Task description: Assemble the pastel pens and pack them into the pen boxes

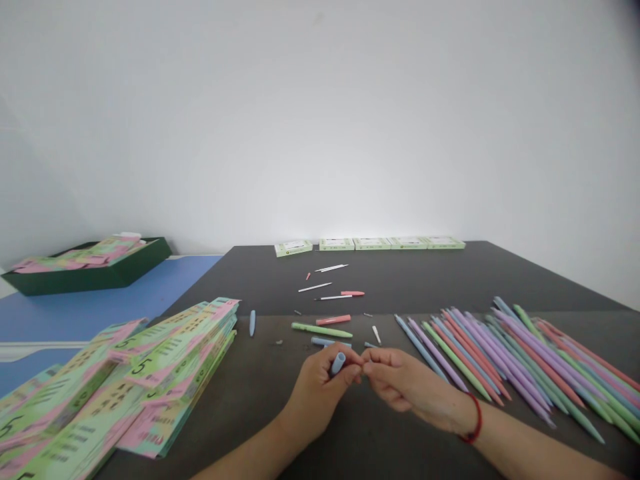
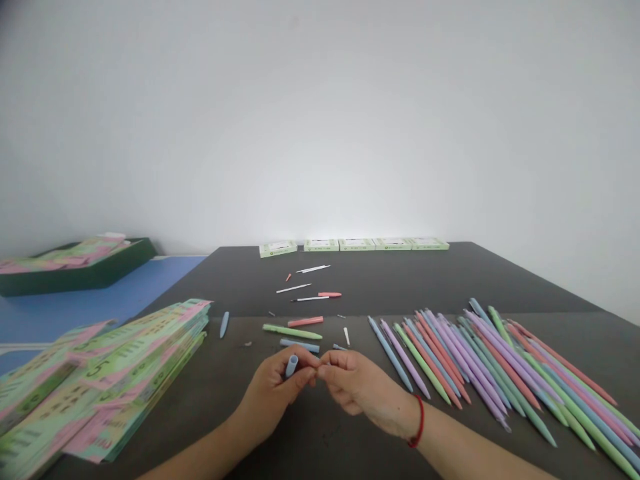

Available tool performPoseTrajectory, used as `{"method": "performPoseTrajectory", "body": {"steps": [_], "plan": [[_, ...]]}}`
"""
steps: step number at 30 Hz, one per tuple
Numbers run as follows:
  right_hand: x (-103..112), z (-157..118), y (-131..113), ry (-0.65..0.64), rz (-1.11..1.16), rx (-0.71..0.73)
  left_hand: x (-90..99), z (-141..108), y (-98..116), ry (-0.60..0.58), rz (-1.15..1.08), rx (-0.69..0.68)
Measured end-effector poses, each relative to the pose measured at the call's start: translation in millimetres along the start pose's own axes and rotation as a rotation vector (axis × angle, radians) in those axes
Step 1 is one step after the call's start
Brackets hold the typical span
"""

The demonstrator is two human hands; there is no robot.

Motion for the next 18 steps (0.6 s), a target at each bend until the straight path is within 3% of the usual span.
{"method": "performPoseTrajectory", "body": {"steps": [3,6,11,13,16,18], "plan": [[4.9,-6.6,-11.3,0.053,-0.076,0.104,0.1,3.9,-12.2,0.009,-0.169,0.090],[7.1,-14.0,-30.0,0.093,-0.362,0.223,-0.8,6.2,-19.0,0.015,-0.290,0.148],[6.6,-18.1,-41.2,0.115,-0.642,0.265,-4.9,4.3,-20.6,-0.004,-0.330,0.194],[10.3,-19.1,-53.4,0.173,-0.726,0.369,-5.9,3.3,-20.6,-0.006,-0.337,0.202],[18.6,-22.2,-69.1,0.279,-0.767,0.509,-7.5,2.6,-20.6,-0.010,-0.377,0.204],[26.6,-18.0,-60.4,0.297,-0.678,0.422,-9.0,2.7,-20.5,-0.021,-0.410,0.196]]}}
Point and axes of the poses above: each hand's wrist, its own z-axis towards the middle knuckle, its own x-axis out of the back of the hand, y = z × x, the point moved 10 cm from there along z, towards the middle knuckle, and after that the axes turned 7 degrees about x, right-handed, at the moved point
